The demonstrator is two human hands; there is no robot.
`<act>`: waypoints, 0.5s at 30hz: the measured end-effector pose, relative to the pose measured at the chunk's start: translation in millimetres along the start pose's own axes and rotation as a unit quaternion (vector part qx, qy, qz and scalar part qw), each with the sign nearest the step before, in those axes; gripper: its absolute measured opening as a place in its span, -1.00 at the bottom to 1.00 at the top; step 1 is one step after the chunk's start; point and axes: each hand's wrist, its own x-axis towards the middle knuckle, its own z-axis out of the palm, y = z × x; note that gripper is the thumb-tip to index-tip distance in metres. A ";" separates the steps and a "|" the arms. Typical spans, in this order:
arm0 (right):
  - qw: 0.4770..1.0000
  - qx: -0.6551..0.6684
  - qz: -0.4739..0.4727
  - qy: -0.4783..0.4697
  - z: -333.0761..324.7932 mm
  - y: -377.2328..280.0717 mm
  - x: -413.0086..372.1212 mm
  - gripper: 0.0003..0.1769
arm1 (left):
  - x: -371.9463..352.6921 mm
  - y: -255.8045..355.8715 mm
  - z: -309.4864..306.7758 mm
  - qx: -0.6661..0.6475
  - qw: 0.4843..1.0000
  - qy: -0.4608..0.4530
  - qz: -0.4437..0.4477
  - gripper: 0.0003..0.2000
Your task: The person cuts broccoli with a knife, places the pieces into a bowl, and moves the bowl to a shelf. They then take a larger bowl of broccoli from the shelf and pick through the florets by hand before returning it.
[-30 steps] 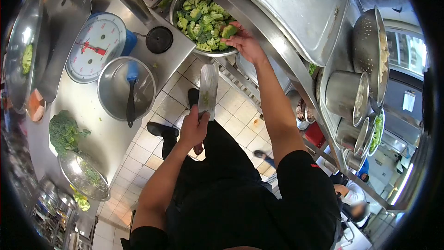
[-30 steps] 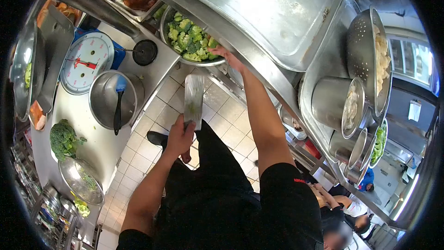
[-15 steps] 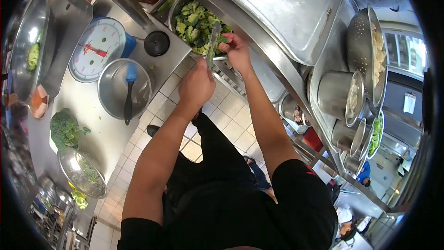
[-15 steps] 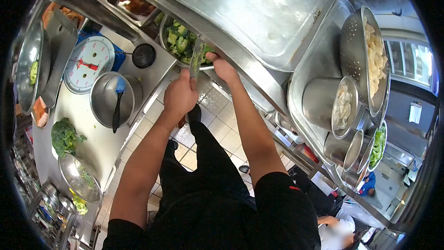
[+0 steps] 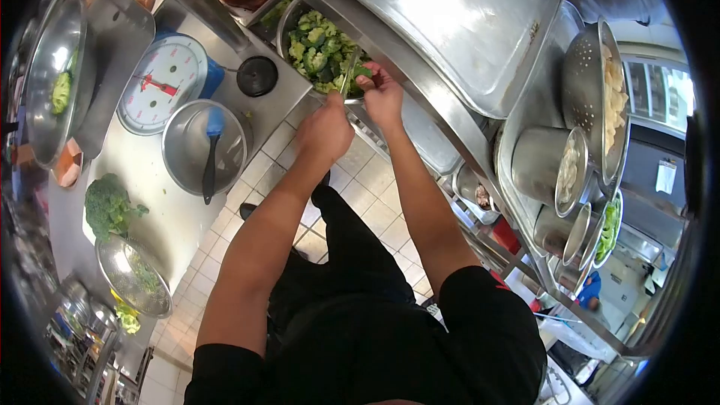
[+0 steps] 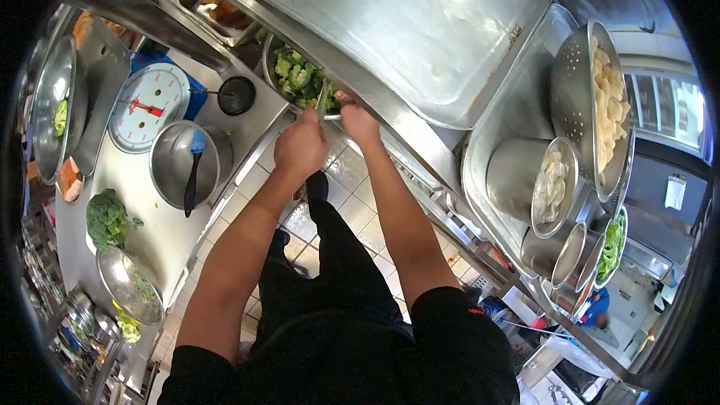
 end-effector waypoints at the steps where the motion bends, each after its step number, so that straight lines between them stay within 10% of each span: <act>1: 1.000 -0.008 0.011 0.002 0.1 -4.5 0.2 -0.68 | 1.8 0.6 -0.1 -0.005 1.000 0.003 -0.005 -0.77; 10: 0.999 -0.035 0.029 0.004 -6.1 -70.6 -13.9 -0.69 | 36.2 2.2 9.5 -0.018 0.998 -0.030 -0.047 -0.68; 15: 0.945 0.301 0.100 -0.080 -32.3 -0.6 20.5 -0.78 | 33.0 2.8 21.1 -0.094 0.993 0.014 -0.071 -0.70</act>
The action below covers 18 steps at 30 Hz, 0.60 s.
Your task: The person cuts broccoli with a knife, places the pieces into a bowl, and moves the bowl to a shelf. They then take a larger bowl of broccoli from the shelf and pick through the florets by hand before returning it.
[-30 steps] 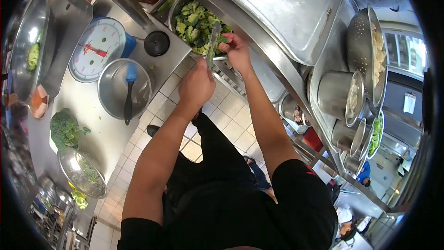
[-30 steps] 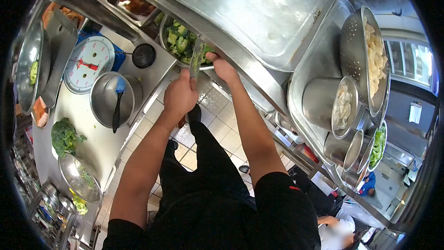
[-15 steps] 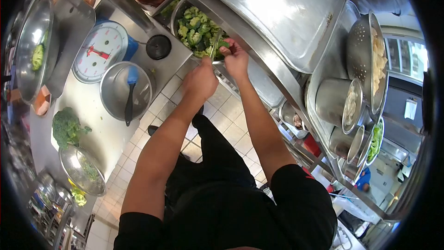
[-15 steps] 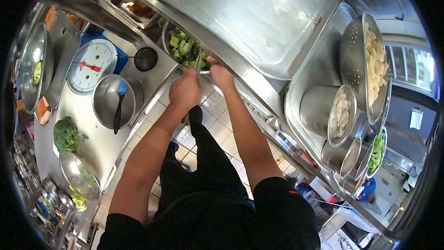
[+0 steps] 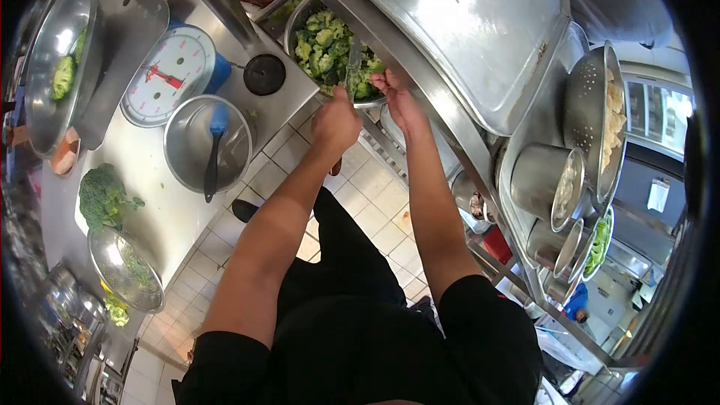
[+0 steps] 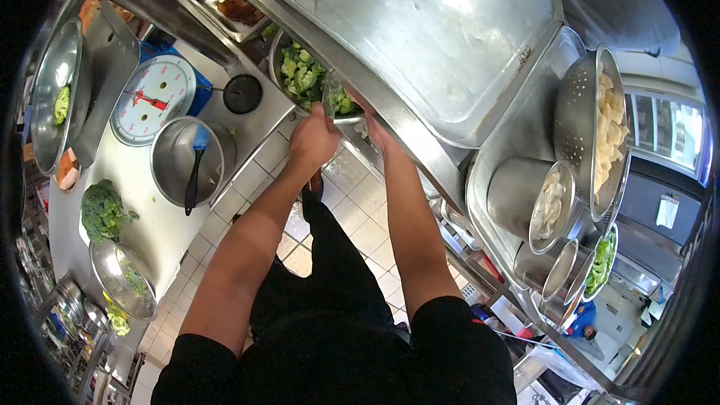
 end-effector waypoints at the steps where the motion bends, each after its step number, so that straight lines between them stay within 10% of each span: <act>1: 0.993 0.119 0.023 0.011 3.3 -9.0 -3.5 -0.80 | -4.1 -6.5 6.9 -0.029 0.999 0.027 0.008 -0.72; 4: 0.920 0.367 0.135 -0.027 13.4 -40.7 -34.4 -0.81 | -21.8 -26.0 17.6 -0.109 0.992 0.052 0.036 -0.77; 18: 0.948 0.259 0.186 -0.012 95.4 -100.7 -148.1 -0.81 | -160.7 -50.5 -21.0 -0.177 0.967 0.131 0.126 -0.77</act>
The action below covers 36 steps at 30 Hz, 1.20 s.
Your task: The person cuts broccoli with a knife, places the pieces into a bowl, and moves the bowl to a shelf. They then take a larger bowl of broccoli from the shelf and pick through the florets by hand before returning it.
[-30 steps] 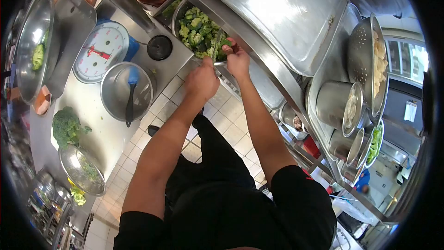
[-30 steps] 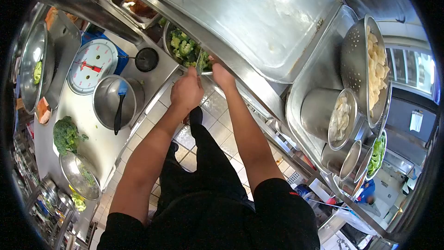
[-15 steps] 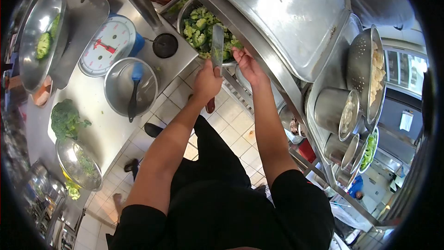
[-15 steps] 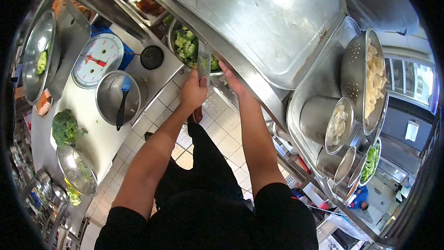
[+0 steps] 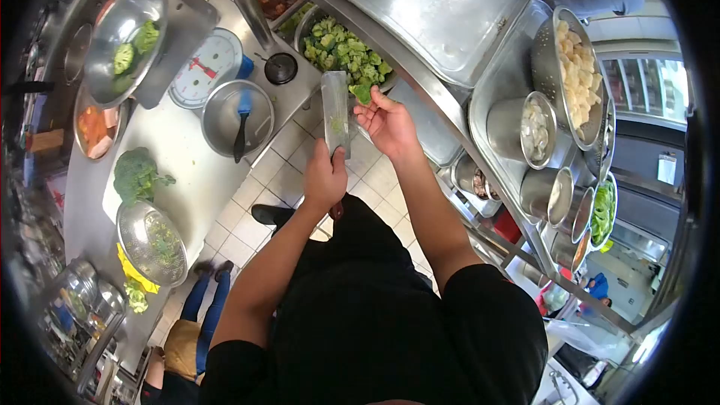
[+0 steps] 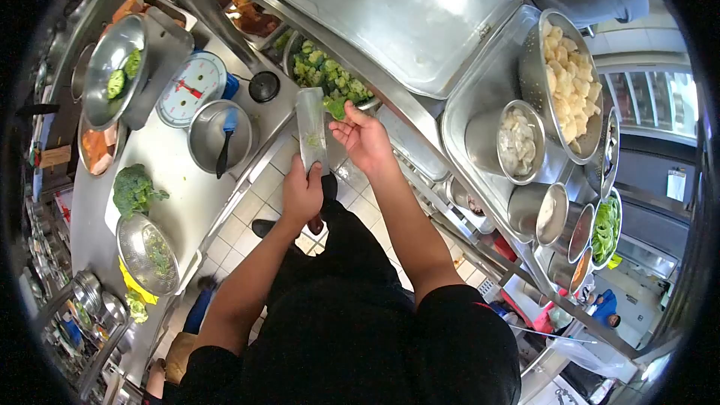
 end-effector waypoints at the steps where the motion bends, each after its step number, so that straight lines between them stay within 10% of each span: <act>1: 1.000 -0.017 -0.006 0.007 4.9 0.4 -4.3 -0.82 | -5.9 7.3 -8.4 -0.002 1.000 0.007 -0.003 -0.77; 11: 0.993 -0.050 -0.071 0.086 8.7 10.0 24.2 -0.81 | 15.3 59.2 -47.5 0.144 0.989 0.022 0.012 -0.75; 20: 0.973 -0.143 -0.170 -0.068 121.2 8.7 -71.2 -0.69 | -64.6 77.3 -100.8 -0.300 0.950 0.080 -0.028 -0.81; 29: 0.747 -0.453 -0.396 -0.284 362.8 12.8 -2.1 -0.60 | -129.4 55.9 -203.3 -0.372 0.898 0.233 0.035 -0.77; 32: 0.610 -0.585 -0.489 -0.214 388.6 19.7 11.3 -0.43 | -158.3 34.2 -224.6 -0.386 0.875 0.293 0.022 -0.74; 33: 0.486 -0.595 -0.614 -0.182 393.8 20.7 -23.8 -0.51 | -170.0 24.6 -231.2 -0.388 0.867 0.312 0.016 -0.73; 36: 0.393 -0.556 -0.659 -0.321 397.1 54.2 -67.4 -0.65 | -203.2 0.8 -256.9 -0.388 0.838 0.383 0.018 -0.77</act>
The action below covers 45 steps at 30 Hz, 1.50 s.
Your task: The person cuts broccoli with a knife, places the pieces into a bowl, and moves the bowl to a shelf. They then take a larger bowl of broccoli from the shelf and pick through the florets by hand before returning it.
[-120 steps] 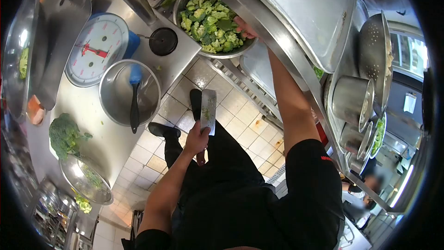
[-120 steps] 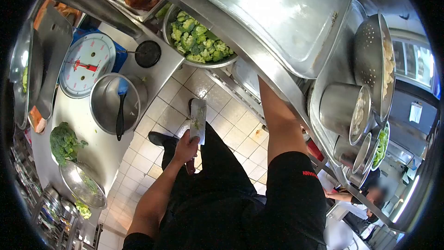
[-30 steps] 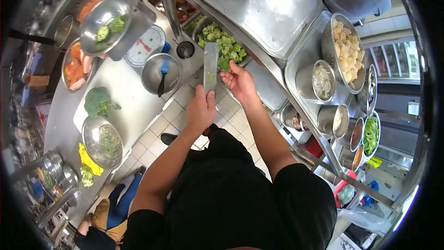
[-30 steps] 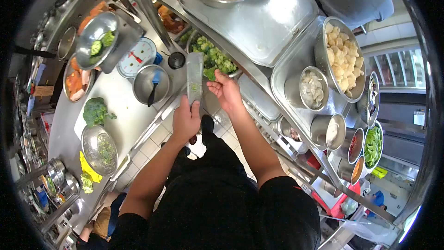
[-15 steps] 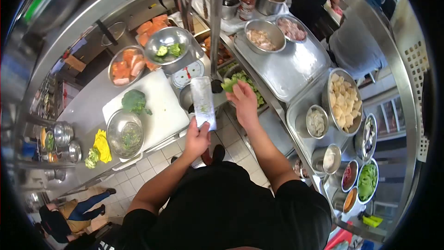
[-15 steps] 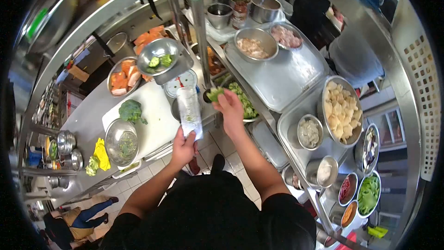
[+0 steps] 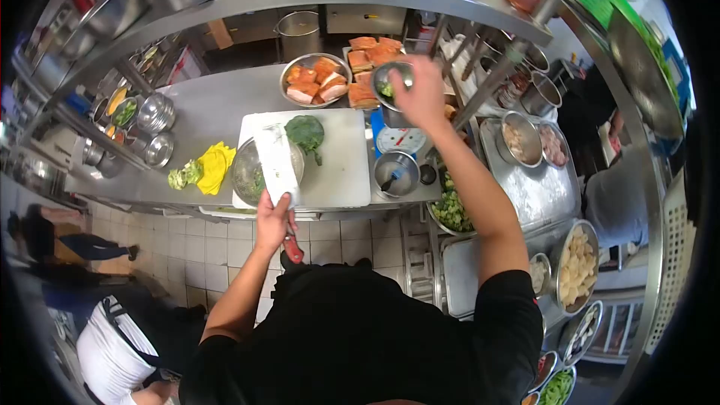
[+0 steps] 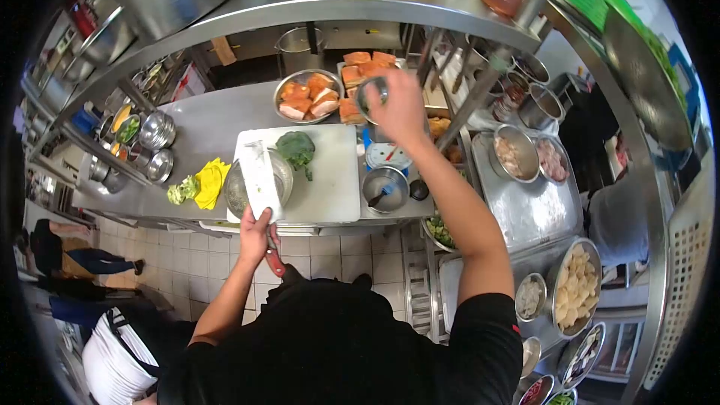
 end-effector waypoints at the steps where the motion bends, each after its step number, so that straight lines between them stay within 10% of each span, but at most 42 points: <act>1: 0.997 0.040 -0.037 -0.059 7.7 -19.8 -8.3 -0.69 | 0.7 1.3 -17.4 -0.007 1.000 0.026 0.004 -0.78; 5: 0.863 0.082 0.080 -0.493 71.6 -63.1 -73.7 -0.73 | 11.3 21.6 -76.0 -0.013 0.994 0.100 0.038 -0.82; 8: 0.807 0.092 0.110 -0.573 166.8 -34.1 -140.4 -0.68 | 25.2 19.1 -122.4 -0.051 0.989 0.133 0.030 -0.84; 12: 0.713 0.221 0.549 -0.376 245.7 -48.8 -187.9 -0.73 | 33.4 24.9 -169.8 -0.090 0.985 0.145 -0.005 -0.83; 24: 0.850 0.009 0.519 -0.086 270.3 -49.2 -209.0 -0.70 | 64.6 34.4 -252.2 -0.080 0.987 0.100 -0.097 -0.86; 27: 0.734 0.152 0.586 -0.308 264.7 -51.3 -206.3 -0.62 | 74.5 28.7 -251.7 -0.079 0.988 0.082 -0.104 -0.87; 31: 0.601 0.290 0.652 -0.360 289.4 -50.8 -202.7 -0.40 | 78.6 35.8 -227.6 -0.074 0.989 0.066 -0.106 -0.86; 40: 0.700 0.253 0.652 -0.144 289.1 -77.0 -197.2 -0.40 | 87.0 43.2 -198.8 -0.063 0.996 0.020 -0.054 -0.82; 43: 0.895 0.093 0.410 -0.148 300.1 -85.7 -196.6 -0.31 | 90.7 36.2 -208.8 -0.046 0.997 0.015 -0.052 -0.83; 45: 0.871 0.066 0.442 -0.206 294.5 -84.2 -183.3 -0.21 | 93.4 28.0 -221.1 -0.028 0.998 0.011 -0.049 -0.84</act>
